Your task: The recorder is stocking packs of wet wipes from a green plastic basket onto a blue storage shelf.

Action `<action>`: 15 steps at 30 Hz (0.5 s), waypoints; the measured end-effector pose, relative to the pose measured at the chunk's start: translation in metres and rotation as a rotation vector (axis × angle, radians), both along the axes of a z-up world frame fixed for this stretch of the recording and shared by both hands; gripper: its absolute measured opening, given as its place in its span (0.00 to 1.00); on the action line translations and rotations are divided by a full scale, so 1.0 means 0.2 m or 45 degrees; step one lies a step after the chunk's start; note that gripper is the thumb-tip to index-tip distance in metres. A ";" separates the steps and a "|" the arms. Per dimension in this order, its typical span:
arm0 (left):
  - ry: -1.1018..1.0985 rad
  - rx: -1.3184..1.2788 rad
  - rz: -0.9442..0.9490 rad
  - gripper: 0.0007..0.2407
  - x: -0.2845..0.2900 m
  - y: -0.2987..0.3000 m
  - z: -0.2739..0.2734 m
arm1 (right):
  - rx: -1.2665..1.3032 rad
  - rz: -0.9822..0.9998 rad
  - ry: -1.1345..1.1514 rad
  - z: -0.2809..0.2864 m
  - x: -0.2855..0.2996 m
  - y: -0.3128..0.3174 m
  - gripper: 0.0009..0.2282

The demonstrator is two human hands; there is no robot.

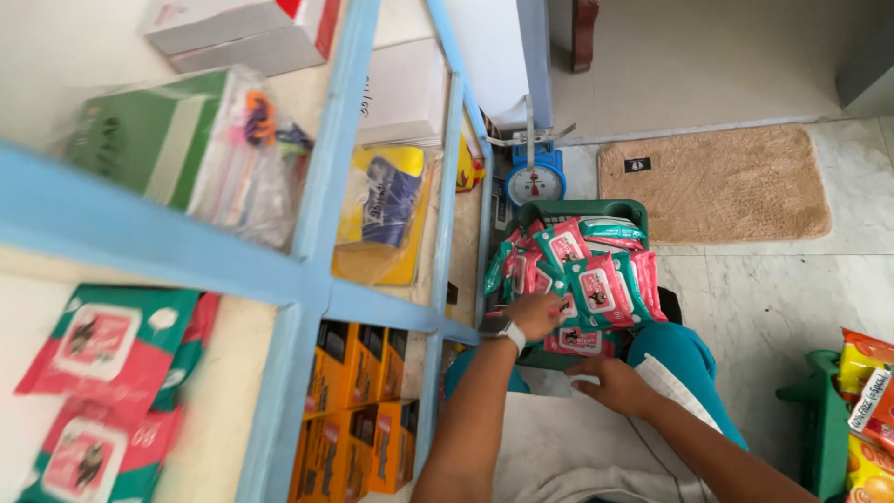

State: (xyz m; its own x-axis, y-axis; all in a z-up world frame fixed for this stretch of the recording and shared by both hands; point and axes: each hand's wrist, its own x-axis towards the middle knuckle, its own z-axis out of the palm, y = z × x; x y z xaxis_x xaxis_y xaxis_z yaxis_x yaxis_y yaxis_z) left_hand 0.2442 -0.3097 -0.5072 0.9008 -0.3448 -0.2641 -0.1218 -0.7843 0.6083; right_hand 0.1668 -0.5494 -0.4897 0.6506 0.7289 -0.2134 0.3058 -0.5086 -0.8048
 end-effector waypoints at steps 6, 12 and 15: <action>0.343 0.112 0.557 0.16 -0.16 -0.02 -0.58 | 0.134 -0.643 0.402 -0.42 0.18 0.04 0.13; 0.512 -0.024 0.777 0.12 -0.18 -0.15 -0.52 | -0.071 -0.362 0.586 -0.80 0.18 0.14 0.12; 0.470 -0.181 0.800 0.15 -0.16 -0.15 -0.75 | -0.191 -0.415 0.729 -0.74 0.20 0.20 0.15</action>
